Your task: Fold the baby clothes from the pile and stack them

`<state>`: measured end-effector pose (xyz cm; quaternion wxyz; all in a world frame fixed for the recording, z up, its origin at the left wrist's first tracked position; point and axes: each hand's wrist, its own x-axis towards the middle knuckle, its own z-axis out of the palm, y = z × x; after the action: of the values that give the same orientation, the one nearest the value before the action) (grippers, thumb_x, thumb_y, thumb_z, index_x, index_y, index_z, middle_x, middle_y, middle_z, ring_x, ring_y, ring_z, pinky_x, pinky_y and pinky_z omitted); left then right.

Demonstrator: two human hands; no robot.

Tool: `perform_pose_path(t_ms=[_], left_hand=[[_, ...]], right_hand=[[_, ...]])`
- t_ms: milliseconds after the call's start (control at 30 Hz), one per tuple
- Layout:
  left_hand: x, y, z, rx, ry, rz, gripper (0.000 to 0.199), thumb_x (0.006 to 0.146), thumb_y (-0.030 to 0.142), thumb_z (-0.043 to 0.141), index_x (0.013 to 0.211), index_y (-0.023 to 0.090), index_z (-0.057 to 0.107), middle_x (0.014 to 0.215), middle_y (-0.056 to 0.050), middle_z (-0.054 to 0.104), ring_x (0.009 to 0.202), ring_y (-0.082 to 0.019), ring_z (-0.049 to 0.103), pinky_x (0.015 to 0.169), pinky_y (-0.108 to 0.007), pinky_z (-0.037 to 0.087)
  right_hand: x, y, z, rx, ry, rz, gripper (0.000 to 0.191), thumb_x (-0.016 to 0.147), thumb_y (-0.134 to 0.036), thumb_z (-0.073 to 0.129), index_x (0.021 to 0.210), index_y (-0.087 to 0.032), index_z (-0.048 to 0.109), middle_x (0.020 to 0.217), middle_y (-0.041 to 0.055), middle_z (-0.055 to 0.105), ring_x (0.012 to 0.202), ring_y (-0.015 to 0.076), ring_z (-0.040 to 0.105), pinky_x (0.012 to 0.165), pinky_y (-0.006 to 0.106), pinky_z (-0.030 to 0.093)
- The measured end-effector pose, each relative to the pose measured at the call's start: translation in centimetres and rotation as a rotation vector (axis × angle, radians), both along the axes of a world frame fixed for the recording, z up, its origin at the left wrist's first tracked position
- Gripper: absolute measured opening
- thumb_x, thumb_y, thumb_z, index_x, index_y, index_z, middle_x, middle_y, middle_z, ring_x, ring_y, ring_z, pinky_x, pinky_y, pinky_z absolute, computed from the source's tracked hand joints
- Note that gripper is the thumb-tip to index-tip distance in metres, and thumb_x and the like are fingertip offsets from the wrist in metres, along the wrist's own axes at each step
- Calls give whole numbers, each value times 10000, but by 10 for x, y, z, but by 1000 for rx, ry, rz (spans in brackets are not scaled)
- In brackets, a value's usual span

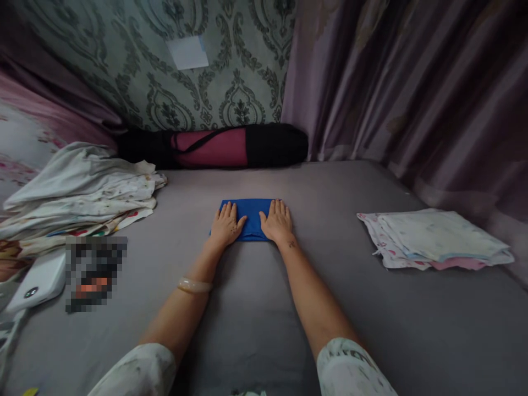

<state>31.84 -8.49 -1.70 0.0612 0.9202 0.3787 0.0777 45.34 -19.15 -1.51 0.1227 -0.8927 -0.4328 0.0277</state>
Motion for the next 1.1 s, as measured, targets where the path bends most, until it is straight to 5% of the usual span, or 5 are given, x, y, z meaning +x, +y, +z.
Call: perform_pose_path(t_ms=[400, 633, 900, 1100], left_hand=[[-8, 13, 4, -152, -123, 81, 629, 959, 475, 303, 1436, 73, 383, 1521, -185, 333, 1422, -322, 280, 1150, -526, 198], [-11, 30, 3, -197, -391, 156, 481, 964, 352, 347, 1348, 93, 480, 1401, -192, 503, 1301, -290, 470, 1094, -455, 340], [-20, 43, -2, -217, -540, 223, 466, 943, 318, 382, 1329, 80, 485, 1350, -193, 551, 1280, -266, 497, 1095, -412, 355], [-17, 48, 0, -273, -588, 235, 472, 938, 290, 335, 1335, 80, 479, 1361, -201, 540, 1300, -258, 481, 1094, -413, 361]], right_hand=[[7, -8, 3, -71, 21, -30, 702, 977, -467, 184, 1492, 7, 246, 1558, 184, 245, 1435, 292, 211, 1162, 445, 146], [-19, 22, 24, -42, -76, 69, 662, 982, -491, 184, 1510, -98, 254, 1573, 174, 210, 1455, 282, 147, 1159, 486, 79], [-31, 32, 4, -81, -45, 122, 658, 980, -519, 165, 1506, -144, 293, 1589, 129, 184, 1460, 261, 128, 1165, 479, 51], [-34, 47, 13, -78, 45, 86, 671, 975, -535, 190, 1496, -129, 307, 1582, 160, 190, 1455, 294, 143, 1152, 523, 77]])
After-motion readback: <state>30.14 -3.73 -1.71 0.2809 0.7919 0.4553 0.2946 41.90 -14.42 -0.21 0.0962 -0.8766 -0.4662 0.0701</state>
